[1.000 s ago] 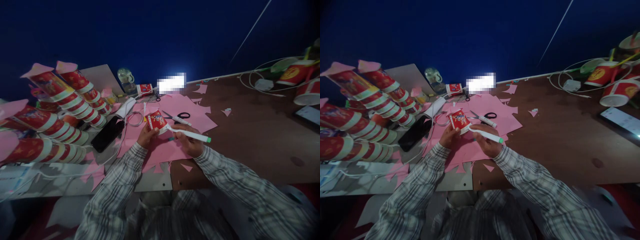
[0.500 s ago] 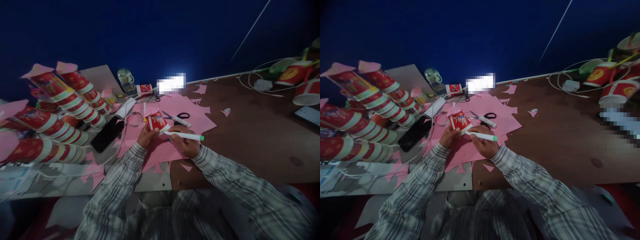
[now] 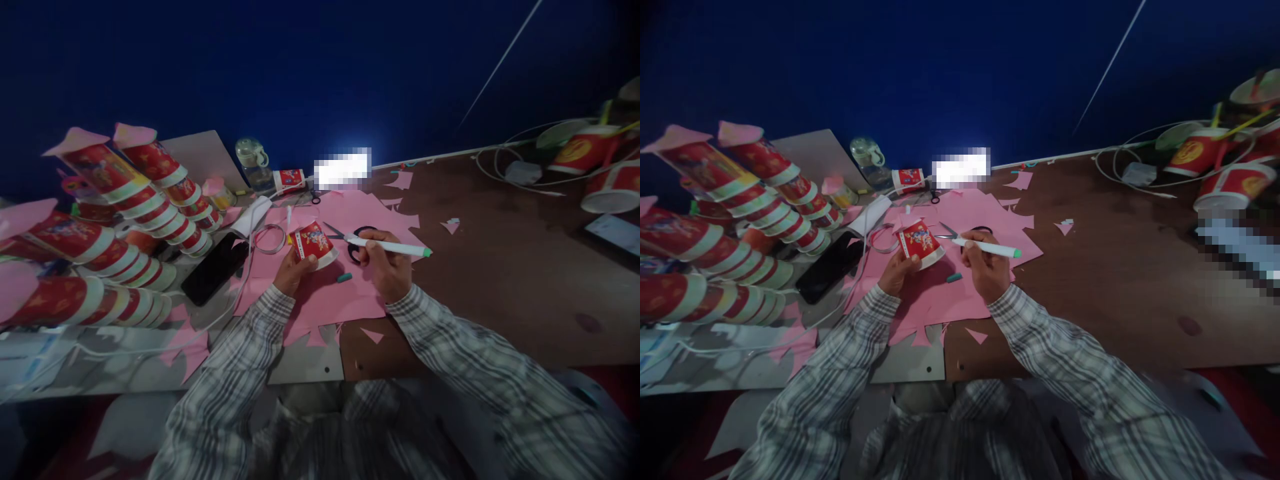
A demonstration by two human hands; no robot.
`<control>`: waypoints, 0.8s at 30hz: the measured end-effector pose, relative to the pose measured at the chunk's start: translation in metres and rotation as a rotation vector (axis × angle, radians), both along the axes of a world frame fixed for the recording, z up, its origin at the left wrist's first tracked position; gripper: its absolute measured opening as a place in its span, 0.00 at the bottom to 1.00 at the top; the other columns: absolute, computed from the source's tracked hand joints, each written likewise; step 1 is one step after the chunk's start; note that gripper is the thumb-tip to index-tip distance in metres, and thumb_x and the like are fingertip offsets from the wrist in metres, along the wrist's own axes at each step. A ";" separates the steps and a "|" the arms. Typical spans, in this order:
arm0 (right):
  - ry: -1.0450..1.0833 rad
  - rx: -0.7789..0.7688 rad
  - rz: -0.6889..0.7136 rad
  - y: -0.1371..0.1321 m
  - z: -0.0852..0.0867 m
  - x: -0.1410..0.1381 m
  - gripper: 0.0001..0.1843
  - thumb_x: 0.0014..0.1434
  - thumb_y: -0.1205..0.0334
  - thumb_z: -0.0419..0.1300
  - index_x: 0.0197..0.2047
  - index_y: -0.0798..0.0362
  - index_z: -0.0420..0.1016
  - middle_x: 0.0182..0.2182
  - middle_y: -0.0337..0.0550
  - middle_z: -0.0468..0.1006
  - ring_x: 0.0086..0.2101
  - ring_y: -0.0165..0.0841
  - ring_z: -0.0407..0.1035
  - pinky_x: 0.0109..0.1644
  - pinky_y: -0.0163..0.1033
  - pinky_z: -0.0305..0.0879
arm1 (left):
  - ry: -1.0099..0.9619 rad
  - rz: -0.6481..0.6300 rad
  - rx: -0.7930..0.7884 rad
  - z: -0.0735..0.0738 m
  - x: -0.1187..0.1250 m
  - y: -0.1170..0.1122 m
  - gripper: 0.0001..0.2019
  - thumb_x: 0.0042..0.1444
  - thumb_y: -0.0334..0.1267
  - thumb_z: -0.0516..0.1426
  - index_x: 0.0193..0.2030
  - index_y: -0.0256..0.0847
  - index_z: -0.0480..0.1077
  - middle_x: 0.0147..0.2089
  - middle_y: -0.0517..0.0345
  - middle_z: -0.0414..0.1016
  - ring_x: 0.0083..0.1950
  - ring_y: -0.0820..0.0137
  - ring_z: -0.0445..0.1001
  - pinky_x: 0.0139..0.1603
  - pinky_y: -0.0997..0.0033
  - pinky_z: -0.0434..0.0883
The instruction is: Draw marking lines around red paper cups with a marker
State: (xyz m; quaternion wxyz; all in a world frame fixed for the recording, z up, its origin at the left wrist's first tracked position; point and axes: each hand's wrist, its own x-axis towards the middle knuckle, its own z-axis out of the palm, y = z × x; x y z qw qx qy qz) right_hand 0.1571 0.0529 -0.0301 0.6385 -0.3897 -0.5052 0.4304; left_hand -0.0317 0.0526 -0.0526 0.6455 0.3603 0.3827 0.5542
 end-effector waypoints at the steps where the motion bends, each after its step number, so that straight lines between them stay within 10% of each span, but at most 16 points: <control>1: -0.007 0.000 0.009 0.000 -0.001 0.000 0.18 0.62 0.44 0.61 0.43 0.51 0.74 0.22 0.33 0.71 0.22 0.27 0.65 0.25 0.35 0.64 | -0.003 -0.002 0.007 0.000 0.000 0.000 0.30 0.42 0.46 0.73 0.53 0.39 0.75 0.50 0.50 0.82 0.51 0.57 0.80 0.60 0.53 0.72; 24: -0.125 -0.028 -0.006 0.004 -0.005 0.000 0.17 0.65 0.47 0.56 0.48 0.51 0.72 0.19 0.31 0.68 0.20 0.27 0.63 0.26 0.36 0.65 | -0.044 0.145 0.002 0.006 0.009 -0.002 0.32 0.39 0.44 0.73 0.52 0.40 0.72 0.46 0.52 0.82 0.47 0.60 0.81 0.55 0.56 0.76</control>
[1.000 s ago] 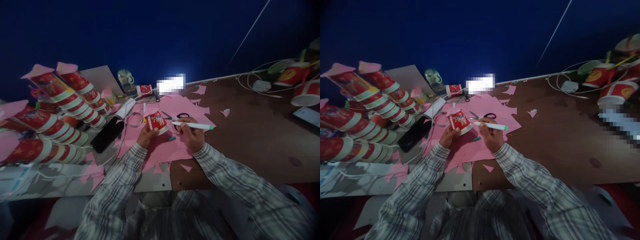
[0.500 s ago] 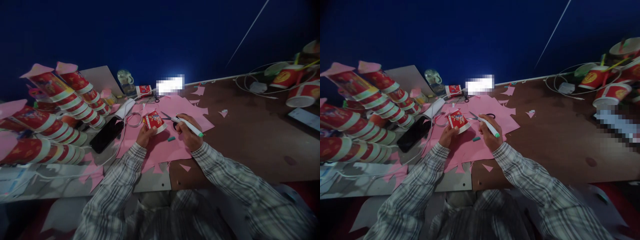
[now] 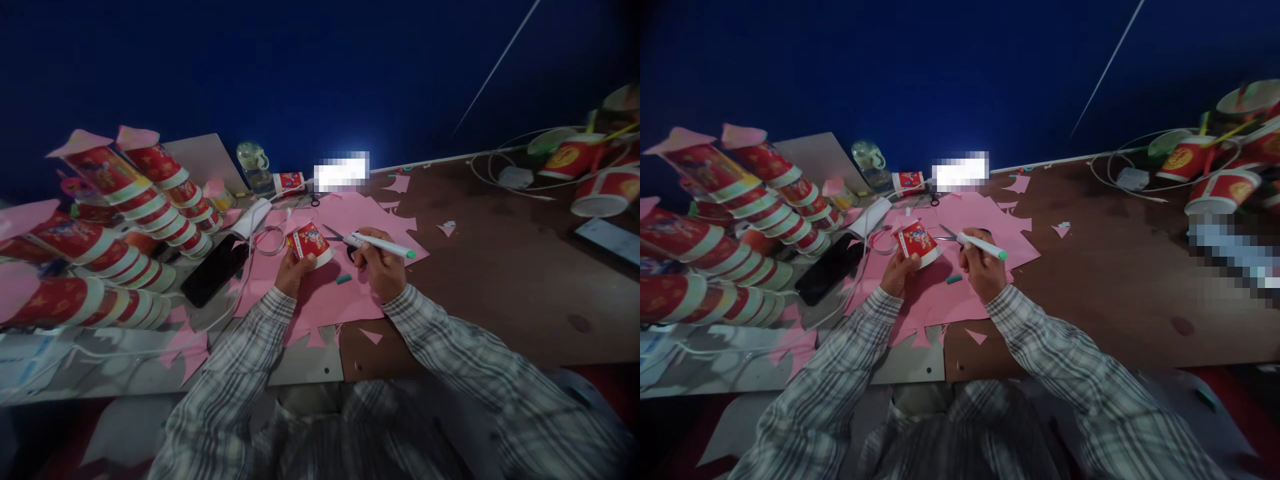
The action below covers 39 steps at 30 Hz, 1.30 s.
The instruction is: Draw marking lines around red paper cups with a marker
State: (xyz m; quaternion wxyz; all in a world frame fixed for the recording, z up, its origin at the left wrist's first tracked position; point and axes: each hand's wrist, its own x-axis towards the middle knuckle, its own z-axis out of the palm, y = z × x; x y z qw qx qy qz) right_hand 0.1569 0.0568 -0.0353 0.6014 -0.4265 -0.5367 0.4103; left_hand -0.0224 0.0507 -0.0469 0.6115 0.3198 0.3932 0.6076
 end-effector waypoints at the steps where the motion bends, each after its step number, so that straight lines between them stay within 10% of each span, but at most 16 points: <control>1: -0.030 0.005 -0.016 0.000 0.000 0.001 0.18 0.64 0.47 0.57 0.47 0.51 0.73 0.21 0.33 0.70 0.21 0.28 0.64 0.28 0.37 0.67 | 0.000 0.009 0.002 0.000 0.000 0.000 0.32 0.39 0.43 0.73 0.52 0.40 0.73 0.46 0.52 0.83 0.47 0.59 0.81 0.55 0.56 0.76; 17: -0.239 0.121 -0.091 0.003 0.011 0.008 0.17 0.62 0.55 0.58 0.24 0.50 0.64 0.27 0.37 0.62 0.28 0.30 0.60 0.32 0.39 0.59 | 0.069 0.002 0.036 -0.006 -0.004 0.002 0.30 0.43 0.46 0.72 0.53 0.41 0.72 0.49 0.51 0.82 0.51 0.57 0.80 0.58 0.53 0.74; 31: -0.321 0.038 -0.208 0.017 0.005 0.018 0.13 0.58 0.54 0.61 0.25 0.51 0.70 0.31 0.42 0.70 0.32 0.34 0.67 0.38 0.42 0.65 | 0.047 0.013 -0.001 -0.003 -0.002 0.000 0.33 0.41 0.45 0.73 0.54 0.41 0.71 0.48 0.51 0.82 0.49 0.58 0.81 0.55 0.54 0.76; 39: -0.767 0.051 -0.228 0.044 0.024 0.057 0.15 0.55 0.58 0.62 0.20 0.50 0.68 0.23 0.39 0.63 0.30 0.35 0.63 0.36 0.41 0.60 | 0.059 0.051 0.027 -0.004 0.003 0.000 0.35 0.37 0.47 0.74 0.53 0.42 0.71 0.47 0.52 0.82 0.48 0.58 0.81 0.53 0.55 0.76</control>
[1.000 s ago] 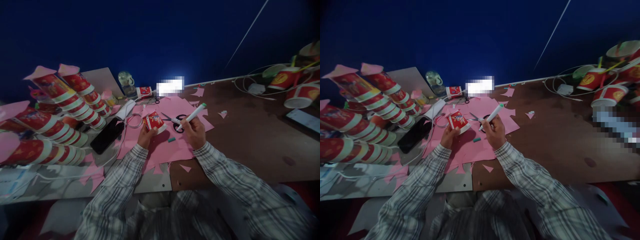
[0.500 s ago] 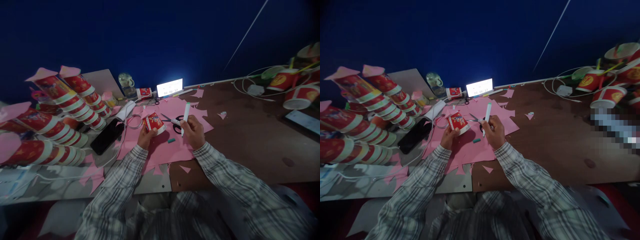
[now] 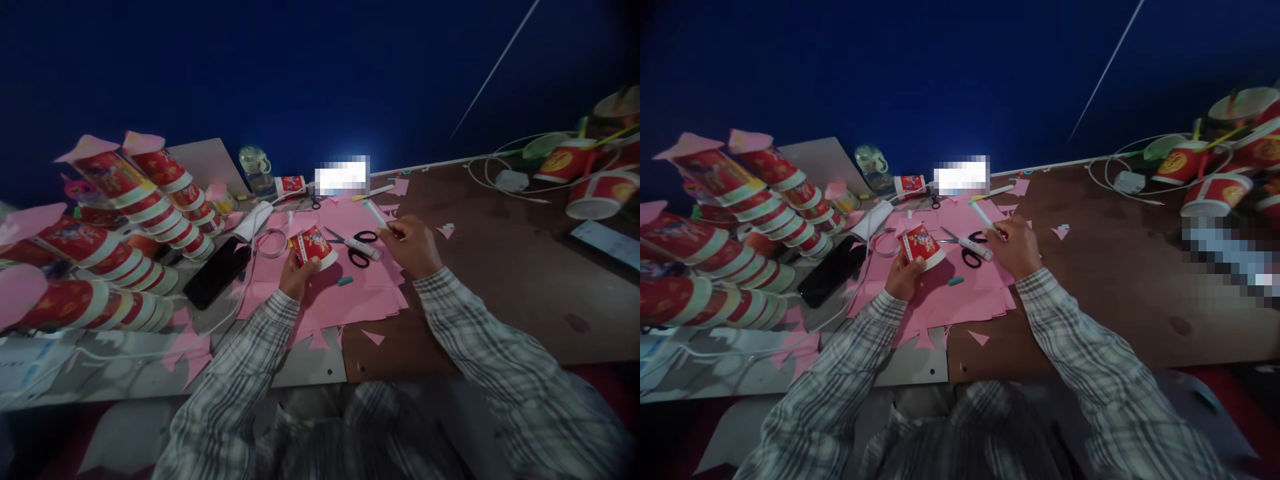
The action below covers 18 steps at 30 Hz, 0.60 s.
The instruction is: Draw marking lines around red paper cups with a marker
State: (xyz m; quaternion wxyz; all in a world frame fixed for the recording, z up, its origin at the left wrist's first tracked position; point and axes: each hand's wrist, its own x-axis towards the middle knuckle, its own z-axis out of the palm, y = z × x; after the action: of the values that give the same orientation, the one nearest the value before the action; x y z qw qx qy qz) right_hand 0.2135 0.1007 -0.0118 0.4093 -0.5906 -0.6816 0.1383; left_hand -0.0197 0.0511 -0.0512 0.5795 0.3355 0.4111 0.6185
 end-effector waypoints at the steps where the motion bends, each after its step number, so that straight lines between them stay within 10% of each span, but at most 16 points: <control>1: -0.070 -0.047 0.016 0.004 0.005 0.001 0.15 0.55 0.59 0.62 0.19 0.50 0.67 0.23 0.39 0.63 0.30 0.35 0.63 0.36 0.41 0.59 | 0.008 0.002 0.019 0.000 0.000 0.000 0.35 0.37 0.48 0.74 0.53 0.42 0.71 0.47 0.52 0.81 0.48 0.58 0.81 0.53 0.55 0.77; 11: -0.256 -0.410 0.315 0.056 0.027 -0.051 0.08 0.54 0.57 0.67 0.30 0.53 0.78 0.21 0.36 0.75 0.26 0.30 0.67 0.32 0.35 0.57 | 0.233 -0.148 0.136 0.004 0.003 -0.016 0.37 0.39 0.52 0.73 0.54 0.42 0.67 0.50 0.48 0.79 0.49 0.56 0.79 0.51 0.53 0.76; 18: 0.116 -0.472 0.453 0.081 0.024 -0.099 0.17 0.64 0.57 0.58 0.25 0.55 0.73 0.26 0.43 0.80 0.23 0.28 0.68 0.30 0.34 0.64 | 0.305 -0.213 0.167 0.000 0.002 -0.019 0.40 0.42 0.54 0.72 0.58 0.40 0.65 0.54 0.44 0.77 0.54 0.53 0.78 0.54 0.53 0.75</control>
State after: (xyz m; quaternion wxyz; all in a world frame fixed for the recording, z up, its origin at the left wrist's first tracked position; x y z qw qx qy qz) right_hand 0.1143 0.1812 0.0120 0.2579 -0.4938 -0.7203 0.4133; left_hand -0.0176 0.0318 -0.0508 0.5427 0.5138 0.4038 0.5277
